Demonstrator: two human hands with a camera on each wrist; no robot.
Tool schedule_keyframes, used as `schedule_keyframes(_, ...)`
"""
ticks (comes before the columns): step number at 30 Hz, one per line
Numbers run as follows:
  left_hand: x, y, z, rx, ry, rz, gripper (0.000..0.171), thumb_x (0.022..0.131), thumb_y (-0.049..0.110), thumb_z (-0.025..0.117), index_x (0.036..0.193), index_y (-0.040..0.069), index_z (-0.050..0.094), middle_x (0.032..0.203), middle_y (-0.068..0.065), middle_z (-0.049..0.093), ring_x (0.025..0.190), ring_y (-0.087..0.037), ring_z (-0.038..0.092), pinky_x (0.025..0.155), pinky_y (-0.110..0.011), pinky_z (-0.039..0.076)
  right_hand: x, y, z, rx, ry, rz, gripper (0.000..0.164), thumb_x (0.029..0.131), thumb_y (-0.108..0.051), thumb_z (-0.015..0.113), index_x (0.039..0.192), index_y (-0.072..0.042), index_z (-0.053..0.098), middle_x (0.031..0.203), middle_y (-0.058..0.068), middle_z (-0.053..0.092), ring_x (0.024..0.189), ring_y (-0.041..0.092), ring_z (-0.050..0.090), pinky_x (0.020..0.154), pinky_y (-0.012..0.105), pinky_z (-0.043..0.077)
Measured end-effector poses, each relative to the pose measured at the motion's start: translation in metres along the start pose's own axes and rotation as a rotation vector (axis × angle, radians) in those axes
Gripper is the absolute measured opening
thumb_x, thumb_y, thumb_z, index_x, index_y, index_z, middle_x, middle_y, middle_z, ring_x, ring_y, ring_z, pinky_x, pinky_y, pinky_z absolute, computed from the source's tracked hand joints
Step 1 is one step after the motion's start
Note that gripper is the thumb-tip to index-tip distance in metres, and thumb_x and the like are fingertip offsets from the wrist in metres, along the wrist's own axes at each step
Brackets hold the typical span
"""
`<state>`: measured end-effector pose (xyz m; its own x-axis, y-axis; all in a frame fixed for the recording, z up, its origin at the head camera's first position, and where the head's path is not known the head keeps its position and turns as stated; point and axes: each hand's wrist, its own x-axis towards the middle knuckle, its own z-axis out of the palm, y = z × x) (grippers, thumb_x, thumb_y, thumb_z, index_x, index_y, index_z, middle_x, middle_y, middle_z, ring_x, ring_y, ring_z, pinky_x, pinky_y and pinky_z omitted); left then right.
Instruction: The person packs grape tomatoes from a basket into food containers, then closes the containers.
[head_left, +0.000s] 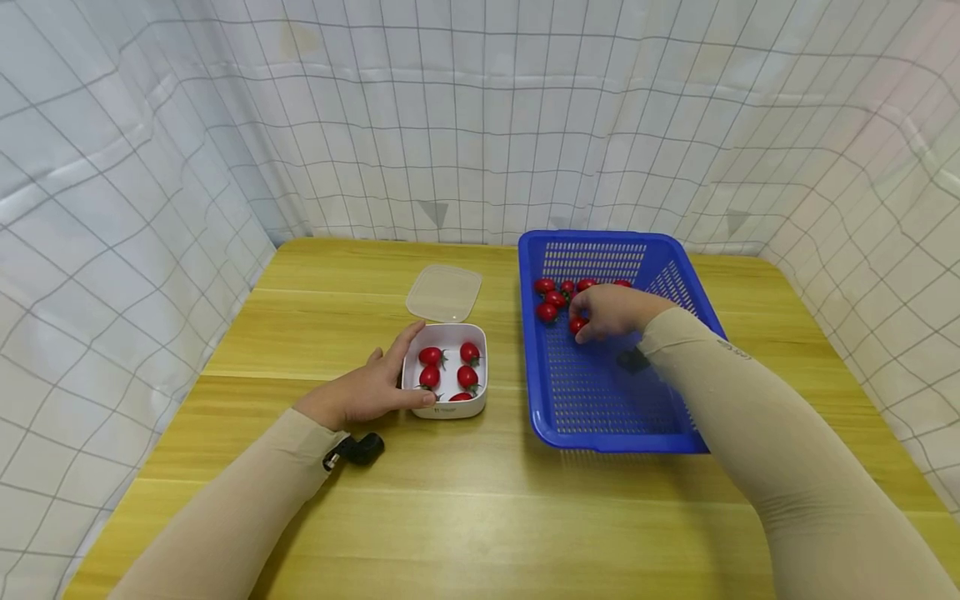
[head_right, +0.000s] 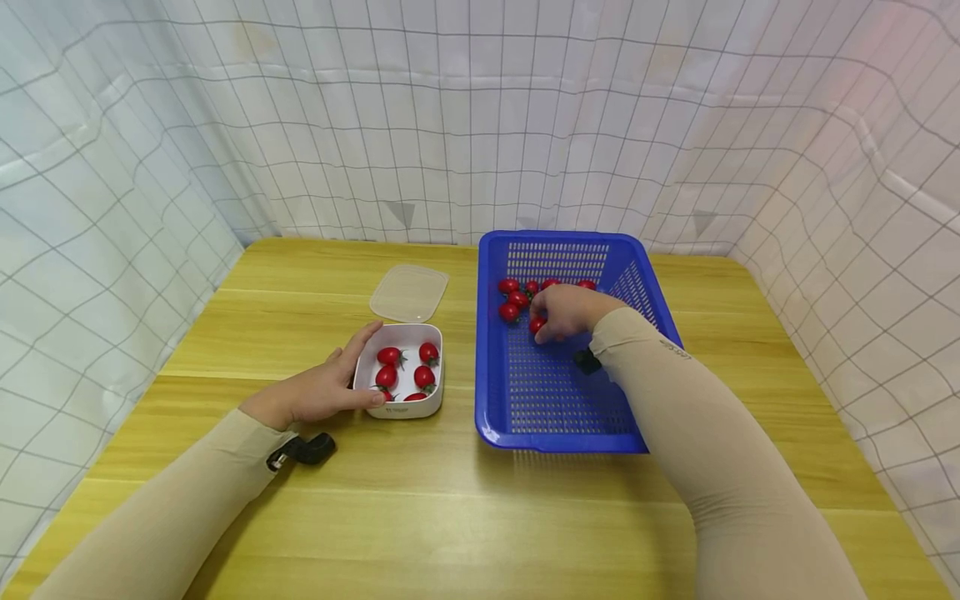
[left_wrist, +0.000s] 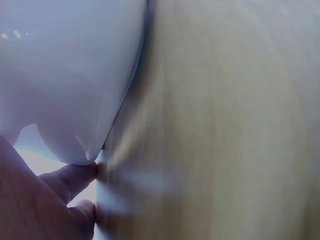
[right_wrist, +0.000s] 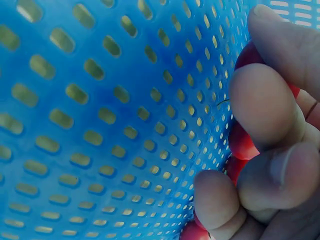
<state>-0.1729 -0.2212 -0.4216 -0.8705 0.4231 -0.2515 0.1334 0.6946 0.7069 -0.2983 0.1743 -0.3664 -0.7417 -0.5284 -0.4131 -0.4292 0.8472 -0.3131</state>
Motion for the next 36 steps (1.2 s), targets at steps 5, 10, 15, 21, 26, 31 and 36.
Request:
schedule_keyframes(5,-0.002,0.003,0.0,-0.001,0.001,0.004,0.115,0.091,0.056,0.074,0.169,0.028,-0.006,0.177,-0.016,0.007,0.154,-0.067,-0.004,0.122,-0.08,0.004,-0.001,-0.002,0.0,-0.005,0.002,0.004,0.019,0.094,-0.02,0.079,0.108,-0.011,0.07,0.078,0.002,0.068,0.071,0.015,0.064,0.069,0.03,0.049)
schedule_keyframes(10,-0.001,0.004,0.0,0.004,-0.001,0.015,0.114,0.092,0.054,0.074,0.17,0.026,-0.005,0.177,-0.016,0.008,0.157,-0.061,0.003,0.125,-0.075,-0.001,-0.001,-0.001,0.0,-0.022,0.011,-0.017,0.018,0.093,-0.02,0.079,0.107,-0.012,0.071,0.08,0.001,0.069,0.072,0.015,0.064,0.07,0.03,0.05)
schedule_keyframes(15,-0.001,0.004,0.0,-0.001,-0.002,0.024,0.114,0.092,0.053,0.074,0.17,0.025,-0.005,0.177,-0.016,0.01,0.159,-0.057,0.006,0.126,-0.072,-0.006,0.0,0.001,-0.002,-0.035,0.018,-0.028,0.018,0.093,-0.02,0.08,0.107,-0.012,0.072,0.086,0.002,0.069,0.074,0.015,0.065,0.073,0.032,0.052)
schedule_keyframes(21,0.0,0.003,0.001,0.001,-0.001,0.022,0.114,0.092,0.053,0.074,0.169,0.026,-0.005,0.177,-0.016,0.01,0.159,-0.057,0.006,0.126,-0.073,-0.006,0.0,-0.002,-0.004,-0.022,0.013,-0.041,0.017,0.093,-0.019,0.079,0.106,-0.012,0.072,0.087,0.001,0.069,0.075,0.015,0.064,0.072,0.031,0.052)
schedule_keyframes(26,0.0,0.003,0.001,0.004,-0.002,0.022,0.114,0.092,0.054,0.074,0.169,0.026,-0.005,0.177,-0.016,0.01,0.16,-0.055,0.008,0.126,-0.072,-0.006,-0.002,-0.003,-0.007,-0.014,0.016,-0.057,0.016,0.092,-0.017,0.079,0.105,-0.011,0.072,0.084,0.0,0.069,0.075,0.015,0.064,0.074,0.032,0.052)
schedule_keyframes(31,0.0,0.003,0.001,0.005,-0.002,0.021,0.114,0.092,0.053,0.074,0.169,0.026,-0.005,0.177,-0.016,0.01,0.16,-0.055,0.008,0.126,-0.072,-0.006,-0.005,-0.003,-0.01,-0.024,0.024,-0.062,0.015,0.093,-0.018,0.077,0.106,-0.012,0.072,0.085,0.0,0.068,0.078,0.017,0.063,0.078,0.034,0.052)
schedule_keyframes(36,0.0,0.004,0.0,0.008,-0.002,0.022,0.114,0.092,0.053,0.074,0.169,0.027,-0.005,0.177,-0.016,0.01,0.16,-0.055,0.009,0.126,-0.073,-0.005,-0.01,-0.006,-0.016,-0.017,0.052,-0.047,0.016,0.095,-0.02,0.077,0.108,-0.013,0.072,0.087,0.001,0.066,0.079,0.018,0.06,0.077,0.035,0.051)
